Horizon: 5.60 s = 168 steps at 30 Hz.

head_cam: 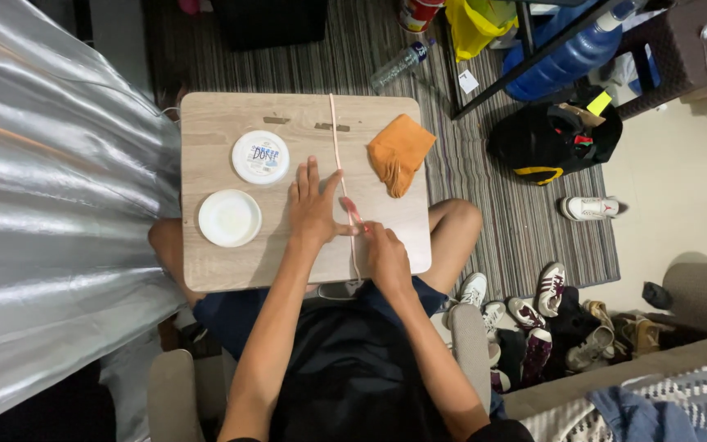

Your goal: Applying a white substance to a long thin cord or shoelace using a small brush

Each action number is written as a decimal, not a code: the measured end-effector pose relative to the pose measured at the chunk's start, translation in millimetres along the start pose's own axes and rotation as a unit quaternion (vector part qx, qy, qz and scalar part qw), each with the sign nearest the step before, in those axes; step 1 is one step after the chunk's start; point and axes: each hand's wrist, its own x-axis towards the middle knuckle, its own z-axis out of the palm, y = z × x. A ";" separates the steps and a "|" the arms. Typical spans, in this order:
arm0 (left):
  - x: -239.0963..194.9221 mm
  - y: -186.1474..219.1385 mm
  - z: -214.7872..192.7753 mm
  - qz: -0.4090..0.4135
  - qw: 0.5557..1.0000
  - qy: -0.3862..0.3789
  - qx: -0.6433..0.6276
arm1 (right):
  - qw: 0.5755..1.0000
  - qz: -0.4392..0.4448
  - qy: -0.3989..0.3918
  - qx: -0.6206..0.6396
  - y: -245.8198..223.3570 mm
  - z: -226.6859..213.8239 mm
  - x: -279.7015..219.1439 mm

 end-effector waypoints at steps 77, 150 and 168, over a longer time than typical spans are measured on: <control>12.3 -15.0 16.7 0.011 0.999 -0.004 -0.035 | 0.982 -0.125 0.130 -0.062 35.4 46.3 -8.6; 20.6 -1.0 9.1 0.005 1.000 -0.004 -0.013 | 0.983 -0.120 0.118 -0.079 5.4 16.4 34.8; 22.3 1.1 10.9 0.000 1.000 -0.026 0.003 | 0.990 -0.096 0.097 -0.028 37.1 32.2 33.3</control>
